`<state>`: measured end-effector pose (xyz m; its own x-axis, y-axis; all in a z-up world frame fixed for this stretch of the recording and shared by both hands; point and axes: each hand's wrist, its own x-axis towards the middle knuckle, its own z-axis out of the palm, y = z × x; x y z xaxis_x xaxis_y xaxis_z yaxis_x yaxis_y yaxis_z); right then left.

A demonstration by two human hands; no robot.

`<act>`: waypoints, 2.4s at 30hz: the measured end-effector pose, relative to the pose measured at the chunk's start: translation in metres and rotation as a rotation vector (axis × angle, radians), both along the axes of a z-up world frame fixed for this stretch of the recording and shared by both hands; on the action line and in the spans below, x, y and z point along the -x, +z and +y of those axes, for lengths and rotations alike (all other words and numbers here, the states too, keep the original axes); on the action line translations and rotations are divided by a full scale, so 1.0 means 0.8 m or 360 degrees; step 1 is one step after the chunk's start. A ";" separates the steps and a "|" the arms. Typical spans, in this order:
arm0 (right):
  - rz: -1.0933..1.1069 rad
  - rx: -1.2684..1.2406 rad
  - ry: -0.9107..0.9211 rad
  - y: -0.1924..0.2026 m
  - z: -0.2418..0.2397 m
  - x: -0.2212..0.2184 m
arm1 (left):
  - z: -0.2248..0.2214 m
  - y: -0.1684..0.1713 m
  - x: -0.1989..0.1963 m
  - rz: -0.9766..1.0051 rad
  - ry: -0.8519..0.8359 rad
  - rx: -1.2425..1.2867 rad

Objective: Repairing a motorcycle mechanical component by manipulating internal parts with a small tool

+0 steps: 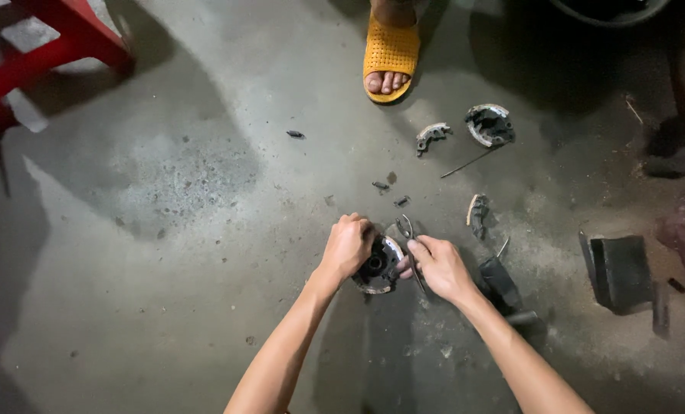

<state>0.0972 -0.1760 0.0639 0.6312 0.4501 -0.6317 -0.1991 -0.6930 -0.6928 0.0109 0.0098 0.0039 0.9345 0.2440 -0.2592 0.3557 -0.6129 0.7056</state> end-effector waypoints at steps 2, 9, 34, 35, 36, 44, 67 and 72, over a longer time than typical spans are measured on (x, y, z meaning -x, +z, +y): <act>0.0103 -0.0019 -0.0060 0.000 0.002 -0.003 | 0.001 0.000 0.003 -0.0005 -0.0006 -0.0018; 0.0691 0.0110 -0.0047 0.013 0.020 -0.028 | -0.003 -0.011 0.031 -0.0236 0.0054 0.0091; 0.0920 0.0448 0.0419 -0.008 0.064 -0.081 | -0.017 -0.015 0.039 -0.0488 0.0191 0.0041; 0.0928 0.0466 0.0470 -0.009 0.065 -0.083 | -0.017 -0.015 0.040 -0.0480 0.0189 0.0041; 0.0929 0.0480 0.0522 -0.010 0.068 -0.087 | -0.015 -0.016 0.037 -0.0479 0.0186 0.0036; 0.0962 0.0535 0.0632 -0.016 0.075 -0.093 | -0.019 -0.029 0.040 -0.0516 0.0207 0.0010; 0.0824 0.0575 0.0621 -0.017 0.084 -0.088 | -0.022 -0.029 0.039 -0.0605 0.0260 0.0007; 0.0726 0.0580 0.0651 0.007 0.096 -0.083 | -0.020 -0.041 0.040 -0.0636 0.0249 -0.0018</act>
<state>0.1635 -0.0995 0.0698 0.0936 0.3046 -0.9479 -0.0885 -0.9457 -0.3126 -0.0214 -0.0058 -0.0291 0.9124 0.3915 0.1192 0.1450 -0.5817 0.8004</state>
